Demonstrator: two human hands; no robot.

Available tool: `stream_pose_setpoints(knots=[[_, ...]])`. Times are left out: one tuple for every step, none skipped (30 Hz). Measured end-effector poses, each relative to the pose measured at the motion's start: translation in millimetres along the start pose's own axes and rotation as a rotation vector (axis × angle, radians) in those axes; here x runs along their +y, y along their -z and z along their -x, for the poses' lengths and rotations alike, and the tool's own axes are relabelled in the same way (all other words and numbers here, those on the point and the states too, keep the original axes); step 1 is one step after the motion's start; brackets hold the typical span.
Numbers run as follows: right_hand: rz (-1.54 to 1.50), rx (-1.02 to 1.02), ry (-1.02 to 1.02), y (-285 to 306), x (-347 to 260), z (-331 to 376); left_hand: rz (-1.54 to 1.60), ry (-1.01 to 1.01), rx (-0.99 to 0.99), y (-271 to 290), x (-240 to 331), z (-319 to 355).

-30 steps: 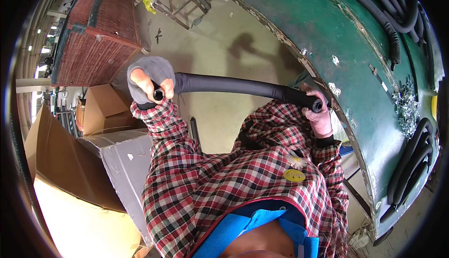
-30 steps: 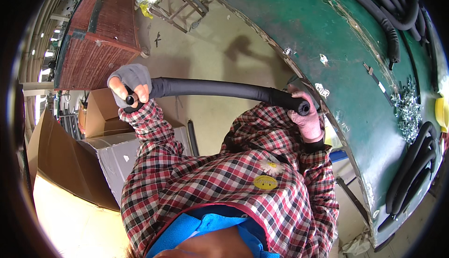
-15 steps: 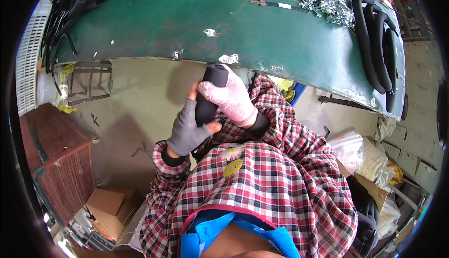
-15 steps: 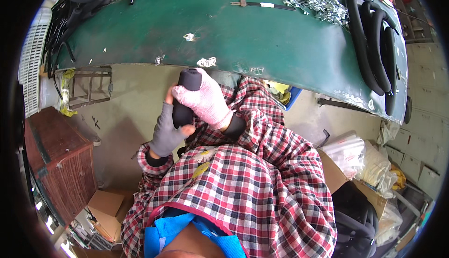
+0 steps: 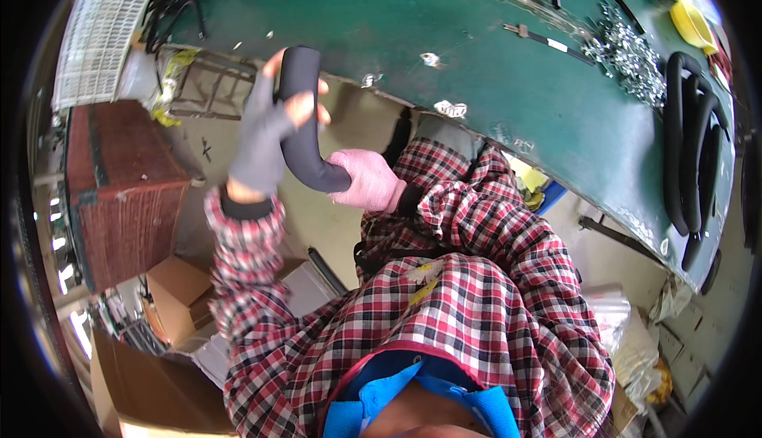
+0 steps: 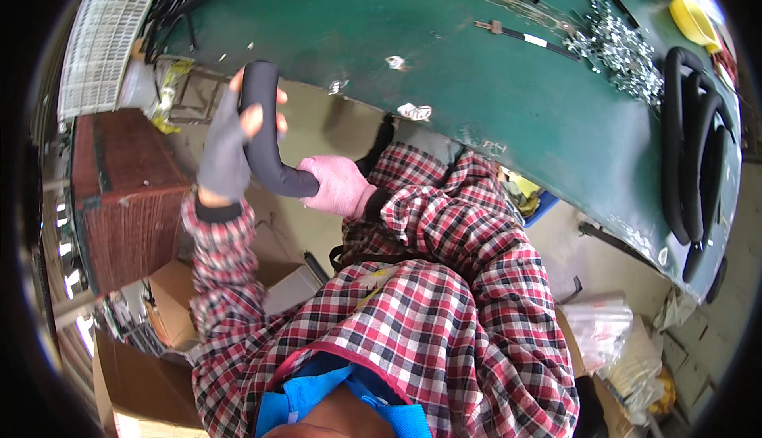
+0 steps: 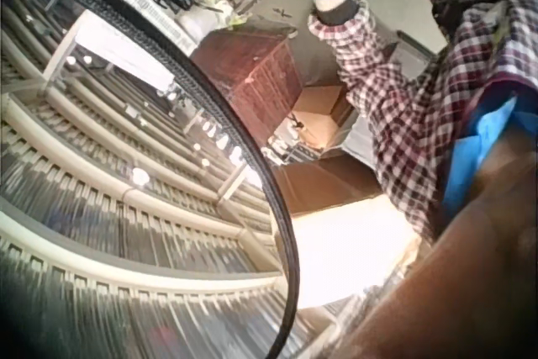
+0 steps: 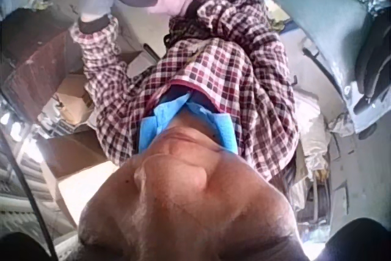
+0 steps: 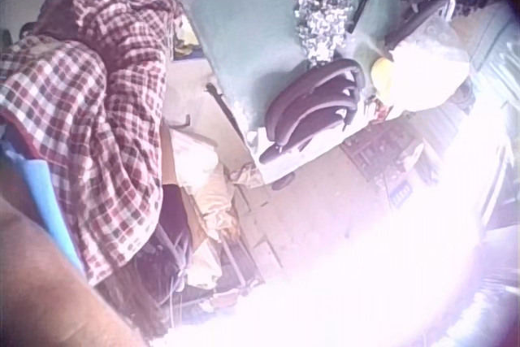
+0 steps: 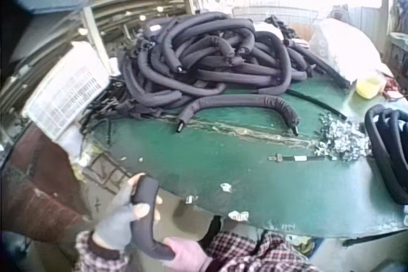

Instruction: The person repeatedly picks up black rubber hoses and metal clips from a green workbench. They insert the clips into the ends of the hoses and use a hammer to secure them in place. The person works on multiple hoses one at a time, placing finished pieces aside.

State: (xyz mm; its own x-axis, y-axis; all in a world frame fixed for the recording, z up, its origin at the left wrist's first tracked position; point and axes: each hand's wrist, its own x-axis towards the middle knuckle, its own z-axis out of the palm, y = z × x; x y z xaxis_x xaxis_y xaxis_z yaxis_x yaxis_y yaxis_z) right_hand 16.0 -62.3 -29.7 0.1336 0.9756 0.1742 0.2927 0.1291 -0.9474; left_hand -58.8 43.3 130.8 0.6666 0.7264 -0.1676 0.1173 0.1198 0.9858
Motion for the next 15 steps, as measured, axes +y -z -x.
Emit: stream_pose_setpoints(knots=[[-0.022, -0.015, -0.035, -6.2, 1.5, 4.3, -0.026, 0.070, -0.010, 7.3, 8.0, -11.3], [0.012, 0.006, -0.054, -10.1, 4.0, 7.4, 0.020, 0.152, -0.020, 7.2, 7.0, -17.4], [0.038, 0.011, -0.066, -11.6, 6.2, 11.5, 0.025, 0.227, -0.049, 8.4, 7.2, -22.9], [0.053, 0.089, -0.029, -12.3, 6.8, 17.4, 0.037, 0.214, -0.035, 4.8, 3.1, -24.2], [0.019, 0.096, -0.069, -11.5, 8.5, 19.3, 0.040, 0.221, -0.014, -0.4, -3.0, -27.2], [-0.032, 0.176, -0.060, -9.6, 8.3, 23.9, 0.077, 0.164, -0.006, -7.8, -9.1, -22.6], [-0.082, 0.232, -0.039, -8.4, 9.2, 24.5, 0.084, 0.092, 0.047, -17.8, -18.4, -17.9], [-0.165, 0.226, -0.141, -6.1, 9.9, 27.1, 0.019, 0.058, 0.132, -26.1, -25.7, -12.9], [-0.167, 0.289, -0.119, -6.0, 11.0, 28.0, -0.030, 0.013, 0.190, -34.0, -33.3, -7.4], [-0.177, 0.307, -0.112, -6.0, 12.1, 28.8, -0.126, 0.065, 0.286, -41.9, -40.7, -0.1], [-0.193, 0.304, -0.178, -6.9, 13.4, 29.7, -0.293, -0.010, 0.341, -53.1, -49.7, 8.1], [-0.281, 0.377, -0.098, -9.3, 15.7, 29.7, -0.611, -0.157, 0.420, -57.4, -55.5, 11.8], [-0.255, 0.346, -0.117, -10.4, 18.5, 31.5, -0.923, -0.218, 0.479, -63.3, -61.6, 19.1], [-0.568, 0.314, -0.195, -15.1, 21.8, 30.6, -0.649, -0.091, 0.432, -62.7, -65.7, 22.0], [-0.679, 0.308, -0.145, -16.4, 26.6, 30.6, -0.474, -0.143, 0.374, -63.1, -70.1, 24.8]])
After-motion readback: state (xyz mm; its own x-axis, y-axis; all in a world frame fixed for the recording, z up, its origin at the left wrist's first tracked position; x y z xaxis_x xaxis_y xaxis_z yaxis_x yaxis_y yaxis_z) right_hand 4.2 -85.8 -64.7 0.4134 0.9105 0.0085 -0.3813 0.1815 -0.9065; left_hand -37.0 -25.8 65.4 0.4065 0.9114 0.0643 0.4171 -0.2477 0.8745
